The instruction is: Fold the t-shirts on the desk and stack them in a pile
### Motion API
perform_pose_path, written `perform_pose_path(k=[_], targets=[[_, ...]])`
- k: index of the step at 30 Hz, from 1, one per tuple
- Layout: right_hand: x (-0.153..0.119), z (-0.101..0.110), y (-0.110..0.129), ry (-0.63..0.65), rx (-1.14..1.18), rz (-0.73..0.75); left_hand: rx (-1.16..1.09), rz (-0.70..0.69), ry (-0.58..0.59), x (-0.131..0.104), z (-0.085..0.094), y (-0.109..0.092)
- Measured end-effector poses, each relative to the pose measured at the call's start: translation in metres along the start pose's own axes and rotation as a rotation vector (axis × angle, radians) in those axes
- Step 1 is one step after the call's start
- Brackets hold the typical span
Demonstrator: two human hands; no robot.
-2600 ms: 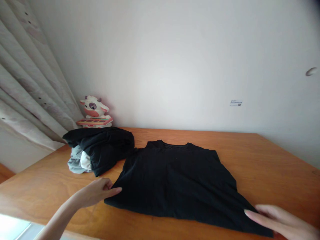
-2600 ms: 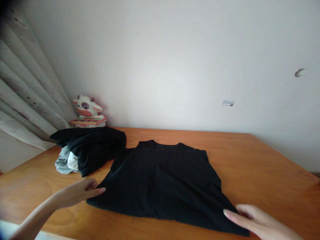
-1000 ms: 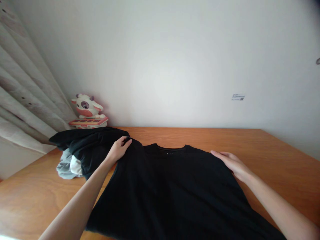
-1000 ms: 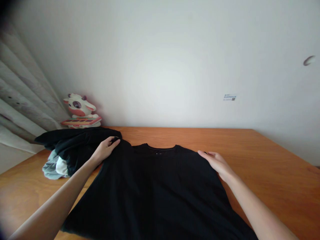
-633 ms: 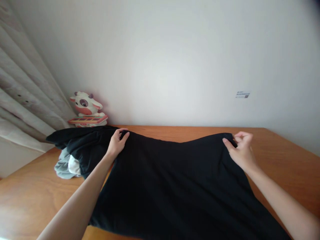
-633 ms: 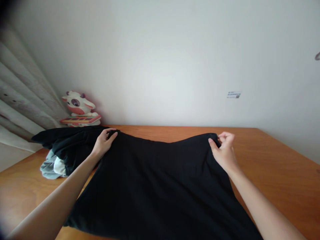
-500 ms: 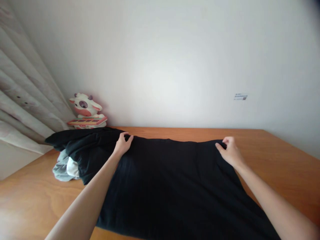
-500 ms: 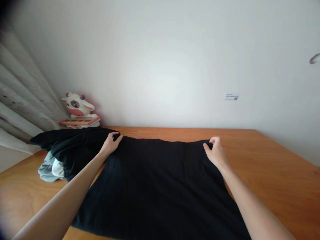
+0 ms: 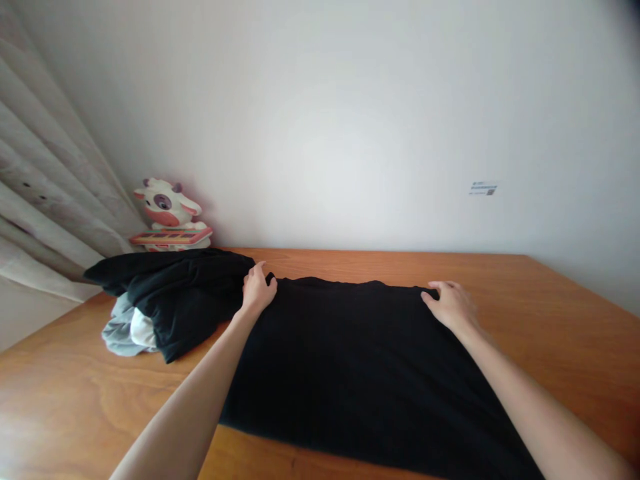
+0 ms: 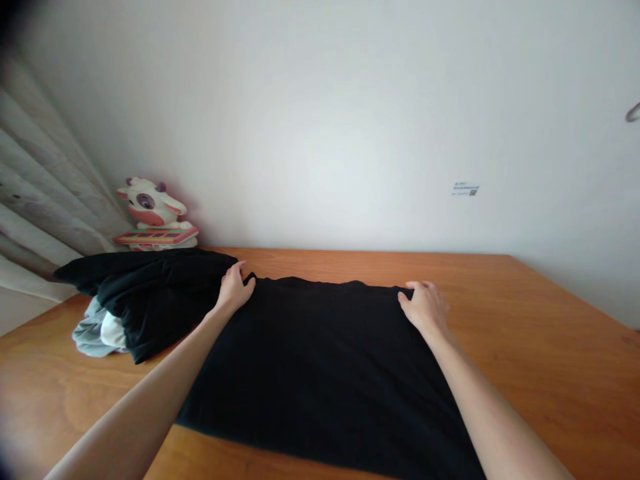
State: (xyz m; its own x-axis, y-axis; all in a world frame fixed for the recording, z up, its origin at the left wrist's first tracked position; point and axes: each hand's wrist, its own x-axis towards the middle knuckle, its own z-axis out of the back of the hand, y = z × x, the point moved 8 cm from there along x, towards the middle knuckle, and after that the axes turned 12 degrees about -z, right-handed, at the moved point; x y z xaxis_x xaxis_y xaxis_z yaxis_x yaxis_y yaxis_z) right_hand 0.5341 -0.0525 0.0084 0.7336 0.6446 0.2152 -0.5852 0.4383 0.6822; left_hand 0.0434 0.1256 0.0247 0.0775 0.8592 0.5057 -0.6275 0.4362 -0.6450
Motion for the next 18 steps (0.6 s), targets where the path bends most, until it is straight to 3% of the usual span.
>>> perform_pose_path(k=[2,4,6,8,10,14,18], targets=[[-0.016,-0.016,0.027,-0.031,0.045,0.066,0.048,-0.141,0.035,-0.008,-0.026,-0.039],[-0.036,-0.041,0.059,-0.026,0.113,0.142,0.057,-0.299,0.110,-0.023,-0.064,-0.085],[-0.055,-0.069,0.089,-0.007,0.184,0.193,0.019,-0.328,0.169,-0.042,-0.103,-0.117],[-0.072,-0.094,0.109,0.003,0.236,0.196,-0.015,-0.248,0.193,-0.059,-0.133,-0.132],[-0.086,-0.112,0.117,0.012,0.254,0.182,-0.006,-0.187,0.214,-0.075,-0.153,-0.137],[-0.101,-0.120,0.113,0.090,0.199,0.266,0.146,-0.306,0.359,-0.089,-0.163,-0.137],[-0.090,-0.097,0.087,0.178,0.082,0.389,0.318,-0.387,0.440,-0.081,-0.140,-0.114]])
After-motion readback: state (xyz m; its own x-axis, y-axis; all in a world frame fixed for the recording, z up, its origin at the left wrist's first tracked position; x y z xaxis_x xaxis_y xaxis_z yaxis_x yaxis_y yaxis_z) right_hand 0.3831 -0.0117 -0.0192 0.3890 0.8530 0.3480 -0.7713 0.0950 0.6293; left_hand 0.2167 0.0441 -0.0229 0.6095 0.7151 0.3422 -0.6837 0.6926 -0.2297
